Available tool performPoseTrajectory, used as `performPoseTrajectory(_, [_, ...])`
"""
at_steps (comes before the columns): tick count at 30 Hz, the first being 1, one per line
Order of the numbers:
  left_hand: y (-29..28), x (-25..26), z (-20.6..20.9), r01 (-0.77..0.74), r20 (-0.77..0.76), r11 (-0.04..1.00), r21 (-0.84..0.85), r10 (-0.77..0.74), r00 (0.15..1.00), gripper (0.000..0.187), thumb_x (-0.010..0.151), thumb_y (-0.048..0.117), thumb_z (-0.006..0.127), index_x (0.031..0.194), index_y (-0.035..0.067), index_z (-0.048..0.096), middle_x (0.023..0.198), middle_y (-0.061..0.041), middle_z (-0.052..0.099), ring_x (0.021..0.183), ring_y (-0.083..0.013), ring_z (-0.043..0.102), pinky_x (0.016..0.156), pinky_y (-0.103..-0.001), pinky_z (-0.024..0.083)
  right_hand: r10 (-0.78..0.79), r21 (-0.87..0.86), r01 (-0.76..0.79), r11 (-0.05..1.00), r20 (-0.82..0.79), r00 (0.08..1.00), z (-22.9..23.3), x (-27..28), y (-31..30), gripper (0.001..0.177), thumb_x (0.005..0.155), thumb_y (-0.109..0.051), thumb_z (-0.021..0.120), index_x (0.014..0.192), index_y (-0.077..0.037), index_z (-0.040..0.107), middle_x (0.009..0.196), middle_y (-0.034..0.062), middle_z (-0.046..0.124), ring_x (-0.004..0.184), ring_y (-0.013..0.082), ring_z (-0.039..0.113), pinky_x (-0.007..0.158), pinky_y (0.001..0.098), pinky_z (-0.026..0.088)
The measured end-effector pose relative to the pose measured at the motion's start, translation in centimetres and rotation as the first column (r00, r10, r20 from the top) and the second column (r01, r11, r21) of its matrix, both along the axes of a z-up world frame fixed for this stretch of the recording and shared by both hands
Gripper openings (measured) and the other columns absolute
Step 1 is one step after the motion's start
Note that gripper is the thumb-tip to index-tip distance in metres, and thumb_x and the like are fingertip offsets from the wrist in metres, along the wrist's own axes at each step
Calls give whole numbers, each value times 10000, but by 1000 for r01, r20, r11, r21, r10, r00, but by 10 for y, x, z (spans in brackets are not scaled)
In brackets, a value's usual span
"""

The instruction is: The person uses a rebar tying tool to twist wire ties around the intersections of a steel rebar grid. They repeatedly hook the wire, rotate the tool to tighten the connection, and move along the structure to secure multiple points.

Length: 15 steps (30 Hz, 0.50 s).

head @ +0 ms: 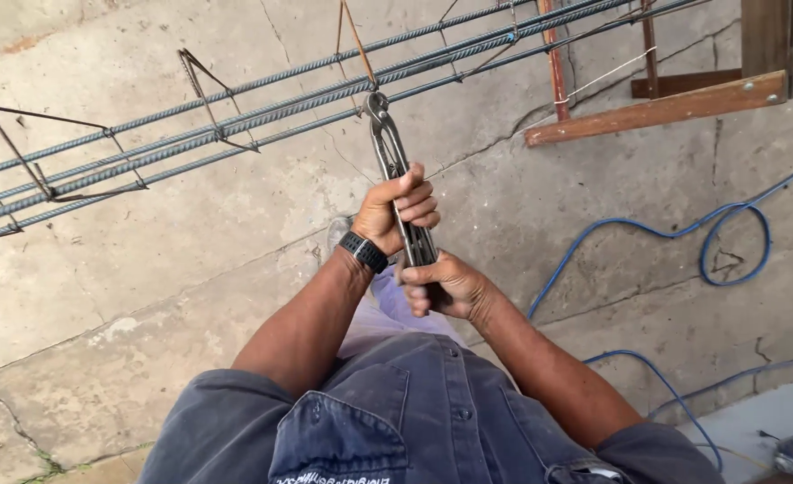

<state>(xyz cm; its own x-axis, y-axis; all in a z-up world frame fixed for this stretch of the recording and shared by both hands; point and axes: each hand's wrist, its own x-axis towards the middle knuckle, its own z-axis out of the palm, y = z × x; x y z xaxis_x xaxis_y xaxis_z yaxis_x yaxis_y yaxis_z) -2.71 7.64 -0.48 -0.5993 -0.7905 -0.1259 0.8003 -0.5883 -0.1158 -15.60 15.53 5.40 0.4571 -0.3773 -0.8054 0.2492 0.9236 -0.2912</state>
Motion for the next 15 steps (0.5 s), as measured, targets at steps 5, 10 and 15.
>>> performPoseTrajectory(5, [-7, -17, 22, 29, 655, 982, 189, -148, 741, 438, 776, 287, 875, 1074, 40, 669, 918, -115, 735, 829, -213, 735, 793, -359, 597, 6, -224, -647, 729, -943, 332, 0, -23, -14, 240, 774, -244, 726, 932, -75, 666, 680, 180, 624, 674, 367, 662, 595, 520, 491])
performPoseTrajectory(10, [2, -70, -13, -48, 763, 966, 256, -171, 623, 386, 742, 280, 930, 912, 27, 694, 791, -168, 736, 799, -275, 761, 720, -394, 634, -114, -56, -706, 706, -993, -35, 16, -49, 1, 366, 728, -339, 685, 1029, -157, 583, 825, 145, 660, 844, 418, 697, 788, 576, 528])
performPoseTrajectory(15, [10, -69, 19, 266, 828, 946, -183, 2, 561, 216, 717, 100, 809, 869, 23, 677, 664, -148, 695, 648, -213, 718, 608, -280, 571, -397, -458, 67, 886, -678, 619, 19, -65, 30, 307, 812, -337, 805, 844, -115, 595, 518, -82, 412, 404, -12, 372, 342, 161, 265])
